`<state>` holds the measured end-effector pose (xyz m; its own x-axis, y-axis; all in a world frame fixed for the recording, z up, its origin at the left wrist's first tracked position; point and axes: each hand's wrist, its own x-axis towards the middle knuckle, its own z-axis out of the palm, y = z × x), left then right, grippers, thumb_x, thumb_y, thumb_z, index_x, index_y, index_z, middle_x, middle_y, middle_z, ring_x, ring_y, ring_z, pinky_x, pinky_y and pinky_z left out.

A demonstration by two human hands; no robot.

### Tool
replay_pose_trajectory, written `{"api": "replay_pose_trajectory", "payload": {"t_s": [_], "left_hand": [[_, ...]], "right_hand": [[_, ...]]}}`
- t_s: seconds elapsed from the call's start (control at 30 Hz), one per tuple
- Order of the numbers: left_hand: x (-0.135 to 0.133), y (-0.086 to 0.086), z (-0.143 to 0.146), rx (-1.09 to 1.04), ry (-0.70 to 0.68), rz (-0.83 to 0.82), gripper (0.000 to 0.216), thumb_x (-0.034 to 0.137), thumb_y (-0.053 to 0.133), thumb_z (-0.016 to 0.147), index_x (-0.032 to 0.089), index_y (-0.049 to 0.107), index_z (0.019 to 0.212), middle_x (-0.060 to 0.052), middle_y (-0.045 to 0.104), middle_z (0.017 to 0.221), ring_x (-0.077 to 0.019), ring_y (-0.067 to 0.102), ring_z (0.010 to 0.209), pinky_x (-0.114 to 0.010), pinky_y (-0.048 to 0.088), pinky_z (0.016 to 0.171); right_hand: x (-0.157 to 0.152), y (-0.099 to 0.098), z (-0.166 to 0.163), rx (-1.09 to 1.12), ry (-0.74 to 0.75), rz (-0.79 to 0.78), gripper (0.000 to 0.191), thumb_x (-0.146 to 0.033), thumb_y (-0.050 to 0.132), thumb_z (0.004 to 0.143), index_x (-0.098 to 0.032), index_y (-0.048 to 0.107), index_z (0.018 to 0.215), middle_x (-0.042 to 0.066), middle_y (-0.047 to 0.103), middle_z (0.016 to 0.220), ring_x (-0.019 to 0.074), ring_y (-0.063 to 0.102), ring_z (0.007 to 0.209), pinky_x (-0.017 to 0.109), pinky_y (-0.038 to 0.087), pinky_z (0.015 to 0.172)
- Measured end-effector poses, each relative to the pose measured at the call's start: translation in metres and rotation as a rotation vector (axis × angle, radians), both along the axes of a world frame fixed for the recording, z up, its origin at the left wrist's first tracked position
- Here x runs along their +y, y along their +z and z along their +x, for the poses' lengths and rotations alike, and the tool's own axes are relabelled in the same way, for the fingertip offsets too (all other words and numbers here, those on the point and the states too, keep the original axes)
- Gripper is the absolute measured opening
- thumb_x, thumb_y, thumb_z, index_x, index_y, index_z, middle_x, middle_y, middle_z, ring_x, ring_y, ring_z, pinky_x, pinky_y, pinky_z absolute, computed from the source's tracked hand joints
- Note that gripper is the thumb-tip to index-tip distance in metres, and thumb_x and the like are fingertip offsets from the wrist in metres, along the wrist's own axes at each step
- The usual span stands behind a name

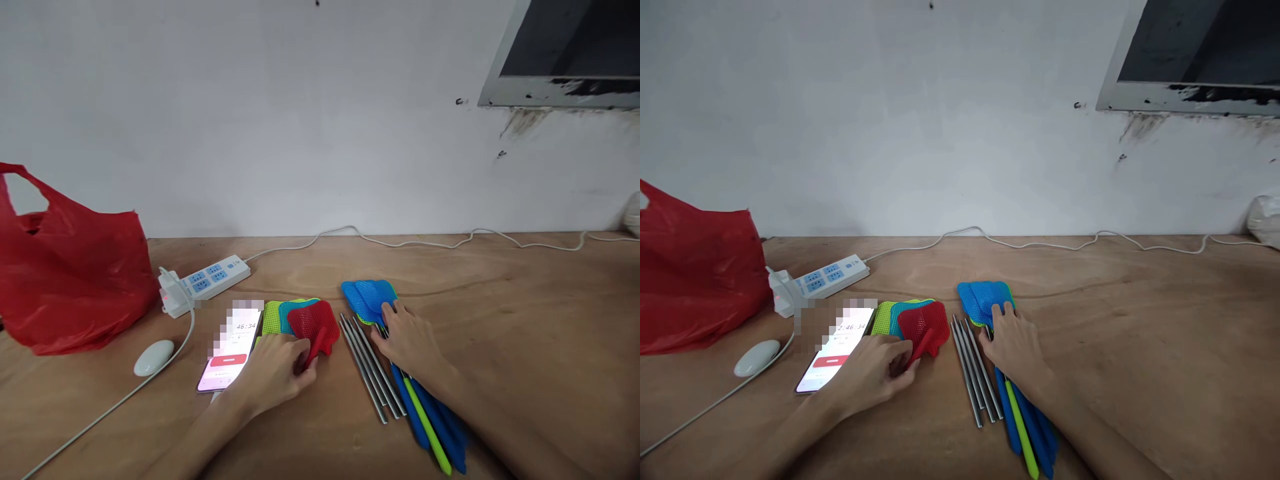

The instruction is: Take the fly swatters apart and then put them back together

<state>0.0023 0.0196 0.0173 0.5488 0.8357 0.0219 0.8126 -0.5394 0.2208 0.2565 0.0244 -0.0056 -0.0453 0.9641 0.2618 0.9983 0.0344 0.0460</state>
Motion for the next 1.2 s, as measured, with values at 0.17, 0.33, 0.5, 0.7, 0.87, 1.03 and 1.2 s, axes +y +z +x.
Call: {"api": "replay_pose_trajectory", "payload": {"t_s": [0.17, 0.33, 0.5, 0.7, 0.87, 1.03, 1.2], "left_hand": [[-0.001, -0.002, 0.000, 0.012, -0.006, -0.007, 0.027, 0.028, 0.051, 0.091, 0.019, 0.058, 0.066, -0.003, 0.066, 0.065, -0.0179, 0.058, 0.057, -0.029, 0.030, 0.055], [-0.001, -0.002, -0.001, 0.030, 0.003, -0.010, 0.026, 0.029, 0.051, 0.089, 0.019, 0.058, 0.066, -0.003, 0.066, 0.064, -0.0177, 0.058, 0.056, -0.030, 0.029, 0.054], [0.001, -0.001, -0.003, 0.057, 0.018, -0.006, 0.025, 0.029, 0.052, 0.087, 0.019, 0.058, 0.065, -0.003, 0.065, 0.063, -0.0178, 0.057, 0.056, -0.029, 0.027, 0.053], [0.000, -0.002, -0.004, 0.086, 0.015, -0.013, 0.021, 0.029, 0.054, 0.084, 0.020, 0.059, 0.066, -0.003, 0.064, 0.063, -0.0191, 0.058, 0.058, -0.029, 0.028, 0.054], [-0.002, -0.003, -0.001, 0.118, -0.004, -0.027, 0.017, 0.031, 0.055, 0.081, 0.020, 0.061, 0.069, -0.004, 0.064, 0.064, -0.0217, 0.060, 0.061, -0.031, 0.026, 0.054], [-0.003, -0.005, 0.000, 0.139, -0.031, -0.042, 0.015, 0.031, 0.054, 0.080, 0.020, 0.061, 0.072, -0.005, 0.064, 0.068, -0.0240, 0.060, 0.066, -0.033, 0.027, 0.055], [-0.003, -0.004, 0.000, 0.107, -0.064, -0.070, 0.015, 0.030, 0.053, 0.079, 0.021, 0.054, 0.067, -0.003, 0.062, 0.065, -0.0221, 0.057, 0.064, -0.032, 0.025, 0.056]], "right_hand": [[0.001, -0.002, 0.000, 0.009, -0.006, 0.035, 0.014, -0.031, 0.054, 0.091, -0.017, 0.058, 0.095, 0.014, 0.066, 0.098, 0.0295, 0.068, 0.081, 0.031, 0.032, 0.053], [-0.002, 0.004, 0.000, 0.086, 0.117, 0.125, 0.020, -0.039, 0.052, 0.095, -0.020, 0.057, 0.088, 0.010, 0.064, 0.093, 0.0270, 0.063, 0.084, 0.033, 0.038, 0.061], [-0.015, 0.006, -0.008, 0.329, 0.564, -0.031, 0.017, -0.037, 0.063, 0.089, -0.022, 0.057, 0.083, 0.002, 0.065, 0.084, 0.0210, 0.061, 0.084, 0.031, 0.040, 0.070], [-0.023, -0.001, -0.017, 0.346, 0.586, -0.147, 0.019, -0.036, 0.070, 0.079, -0.022, 0.058, 0.076, 0.001, 0.065, 0.080, 0.0209, 0.062, 0.082, 0.030, 0.038, 0.067], [-0.022, -0.003, -0.018, 0.385, 0.530, -0.148, 0.014, -0.028, 0.066, 0.073, -0.021, 0.056, 0.065, 0.001, 0.064, 0.073, 0.0197, 0.061, 0.076, 0.029, 0.035, 0.065], [-0.025, -0.004, -0.021, 0.585, 0.420, -0.146, 0.017, -0.020, 0.064, 0.062, -0.020, 0.049, 0.054, 0.001, 0.058, 0.063, 0.0179, 0.054, 0.065, 0.030, 0.027, 0.060], [-0.019, -0.005, -0.016, 0.882, 0.344, -0.158, 0.018, -0.022, 0.062, 0.062, -0.021, 0.046, 0.053, -0.004, 0.045, 0.050, 0.0127, 0.041, 0.052, 0.028, 0.024, 0.053]]}}
